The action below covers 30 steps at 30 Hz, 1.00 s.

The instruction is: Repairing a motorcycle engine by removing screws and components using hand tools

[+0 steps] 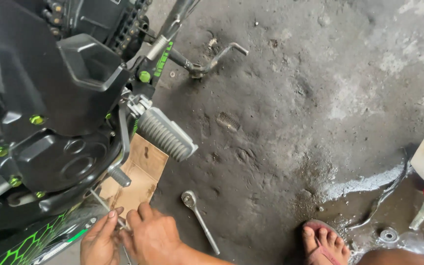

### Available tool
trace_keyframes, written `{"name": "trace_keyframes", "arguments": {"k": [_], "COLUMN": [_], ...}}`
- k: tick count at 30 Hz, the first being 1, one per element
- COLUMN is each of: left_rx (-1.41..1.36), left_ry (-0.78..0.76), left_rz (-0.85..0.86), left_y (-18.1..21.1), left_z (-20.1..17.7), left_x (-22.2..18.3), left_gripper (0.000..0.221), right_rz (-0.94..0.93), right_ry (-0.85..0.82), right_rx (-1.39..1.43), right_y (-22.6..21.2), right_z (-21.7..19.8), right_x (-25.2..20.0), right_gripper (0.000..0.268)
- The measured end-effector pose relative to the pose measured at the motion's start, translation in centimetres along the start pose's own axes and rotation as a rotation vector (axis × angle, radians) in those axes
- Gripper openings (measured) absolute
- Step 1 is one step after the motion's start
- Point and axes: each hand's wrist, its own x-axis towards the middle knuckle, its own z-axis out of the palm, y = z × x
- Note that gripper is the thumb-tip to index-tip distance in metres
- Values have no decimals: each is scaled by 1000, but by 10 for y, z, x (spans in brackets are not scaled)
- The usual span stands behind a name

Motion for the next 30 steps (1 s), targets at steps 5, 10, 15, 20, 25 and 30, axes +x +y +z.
{"name": "trace_keyframes", "arguments": {"k": [5,10,15,20,25,30], "left_rx": [-92,-53,-56,-69,-135,-150], "left_ry": [-55,-54,-84,-73,-66,-44], "left_rz": [79,117,173,235,229,198], "left_y": [-16,-9,-8,5,1,7], "left_z": [-6,-6,-5,1,-1,3], "left_x": [30,39,56,51,63,58], "left_gripper": [18,18,18,28,31,28], "right_rz": [-82,-87,-108,-231,-270,-249], "right_ry": [-41,-118,-126,-174,-200,-294], "right_rx": [-320,-518,-587,-584,-630,-607], "right_y": [11,8,10,6,3,1], "right_z": [20,22,53,76,75,66], "right_x": [-2,1,3,6,4,5], "right_gripper": [39,42,15,14,17,19]}}
